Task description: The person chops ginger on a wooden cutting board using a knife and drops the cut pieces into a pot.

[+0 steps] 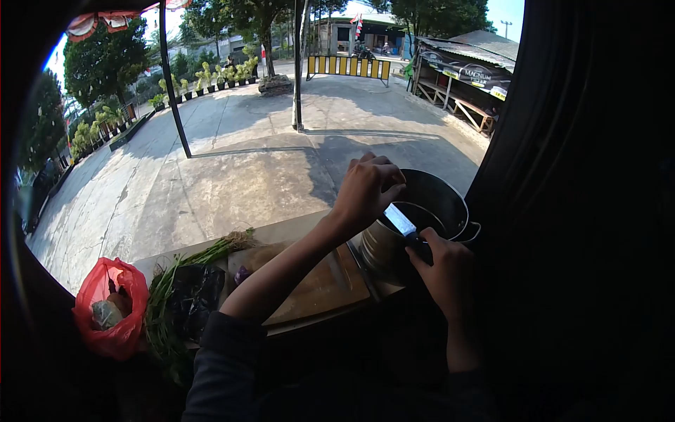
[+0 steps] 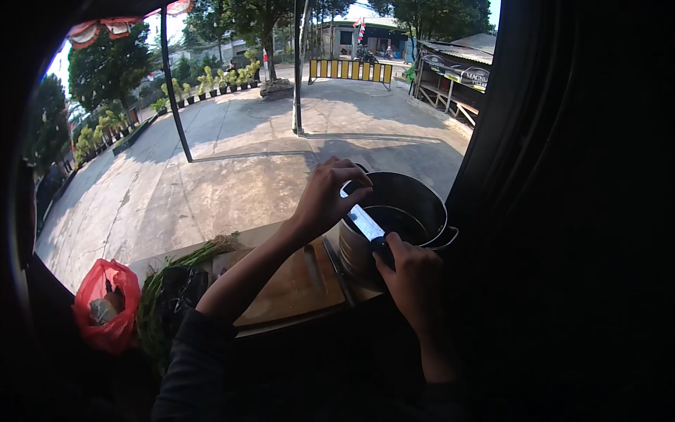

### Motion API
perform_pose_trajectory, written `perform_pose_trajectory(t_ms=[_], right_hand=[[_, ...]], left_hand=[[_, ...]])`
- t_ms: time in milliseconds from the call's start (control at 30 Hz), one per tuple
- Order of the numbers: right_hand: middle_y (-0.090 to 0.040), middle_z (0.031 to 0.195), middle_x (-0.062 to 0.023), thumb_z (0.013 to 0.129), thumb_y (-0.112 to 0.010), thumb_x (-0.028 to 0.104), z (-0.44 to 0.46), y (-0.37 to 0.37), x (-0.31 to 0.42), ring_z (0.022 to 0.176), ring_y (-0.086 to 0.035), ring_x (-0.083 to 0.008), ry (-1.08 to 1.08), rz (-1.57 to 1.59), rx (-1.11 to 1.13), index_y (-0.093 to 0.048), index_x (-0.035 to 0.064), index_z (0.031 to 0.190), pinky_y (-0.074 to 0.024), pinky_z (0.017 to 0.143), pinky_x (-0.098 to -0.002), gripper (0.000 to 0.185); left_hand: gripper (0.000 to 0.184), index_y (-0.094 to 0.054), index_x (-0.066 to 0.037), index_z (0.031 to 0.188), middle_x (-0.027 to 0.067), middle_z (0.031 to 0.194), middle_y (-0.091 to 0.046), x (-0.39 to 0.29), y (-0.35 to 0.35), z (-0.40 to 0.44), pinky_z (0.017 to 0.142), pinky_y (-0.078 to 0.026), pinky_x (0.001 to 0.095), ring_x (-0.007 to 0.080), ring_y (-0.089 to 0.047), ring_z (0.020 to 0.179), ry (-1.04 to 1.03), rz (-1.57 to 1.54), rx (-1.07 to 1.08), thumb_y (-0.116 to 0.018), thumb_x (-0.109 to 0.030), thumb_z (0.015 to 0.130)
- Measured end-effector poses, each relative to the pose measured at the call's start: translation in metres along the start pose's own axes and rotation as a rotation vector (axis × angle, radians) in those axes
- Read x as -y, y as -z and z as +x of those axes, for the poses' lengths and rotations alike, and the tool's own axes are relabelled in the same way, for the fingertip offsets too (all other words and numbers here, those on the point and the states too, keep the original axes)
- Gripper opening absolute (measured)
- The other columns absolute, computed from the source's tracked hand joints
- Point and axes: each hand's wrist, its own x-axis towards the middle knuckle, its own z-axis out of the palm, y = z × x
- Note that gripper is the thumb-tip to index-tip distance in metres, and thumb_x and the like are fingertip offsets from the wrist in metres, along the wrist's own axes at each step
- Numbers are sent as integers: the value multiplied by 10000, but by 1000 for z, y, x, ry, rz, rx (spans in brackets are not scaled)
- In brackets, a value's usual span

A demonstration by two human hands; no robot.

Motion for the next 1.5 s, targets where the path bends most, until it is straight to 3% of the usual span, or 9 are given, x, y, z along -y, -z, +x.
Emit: perform_pose_trajectory(t_ms=[100, 300, 533, 567, 633, 933, 1033, 1233, 1500], right_hand=[[-650, 714, -106, 846, -725, 220, 3, -5, 11, 641, -665, -291, 2, 56, -10, -570, 47, 929, -508, 607, -389, 246], [-663, 706, -106, 852, -732, 274, 8, -19, 43, 640, -683, -276, 74, 173, -7, -616, 63, 931, -498, 569, -386, 252], [-646, 661, -91, 852, -725, 270, 0, -57, 78, 602, -660, -292, 199, 355, 156, -586, 71, 886, -490, 561, -387, 245], [-645, 648, -84, 852, -727, 271, -2, -63, 81, 594, -659, -288, 214, 384, 195, -587, 74, 886, -491, 560, -385, 244], [-646, 641, -74, 851, -728, 272, -7, -70, 90, 591, -660, -279, 216, 392, 230, -590, 83, 888, -494, 562, -386, 237], [-689, 721, -86, 811, -771, 262, -27, -90, 98, 649, -689, -256, 176, 458, 356, -623, 95, 901, -508, 586, -356, 241], [-672, 679, -79, 853, -727, 273, -33, -95, 96, 637, -680, -298, 198, 436, 336, -590, 90, 893, -505, 573, -391, 231], [-664, 695, -141, 900, -682, 275, -52, -108, 92, 673, -681, -349, 18, 570, 336, -597, 49, 885, -513, 605, -432, 241], [-637, 708, -232, 953, -611, 284, -68, -108, 89, 729, -672, -407, -138, 561, 447, -593, -3, 901, -503, 603, -475, 292]], left_hand=[[117, -736, -69, 837, 100, 874, -693, -4, 29, -16, 797, -477, 389, 273, -618, 890, 13, 86, -61, -755, -175, 791], [176, -754, -49, 875, 95, 848, -727, -6, 108, -62, 740, -523, 334, 217, -668, 777, 384, 61, -3, -751, -218, 827], [350, -723, 24, 843, 147, 758, -701, 7, 166, -147, 687, -528, 345, 222, -684, 701, 875, 148, 478, -766, -319, 791], [376, -712, 45, 826, 200, 760, -683, 7, 163, -162, 712, -524, 396, 327, -672, 727, 854, 130, 467, -765, -323, 774], [316, -693, 44, 823, 197, 778, -684, 17, 146, -199, 717, -522, 412, 358, -669, 758, 775, 235, 382, -752, -261, 765], [89, -679, 21, 803, 198, 808, -682, 26, 120, -247, 802, -513, 451, 366, -652, 875, 860, 150, 243, -649, -32, 739], [163, -710, 40, 872, 204, 868, -706, 29, 118, -251, 806, -545, 391, 341, -691, 874, 793, 227, 215, -681, -9, 719], [188, -726, 10, 938, 159, 875, -723, 21, 117, -250, 735, -544, 351, 245, -710, 795, 744, -24, 27, -718, -50, 760], [138, -731, -26, 923, 145, 830, -688, 2, 65, -246, 713, -512, 364, 286, -649, 760, 702, -183, 153, -710, -88, 801]])
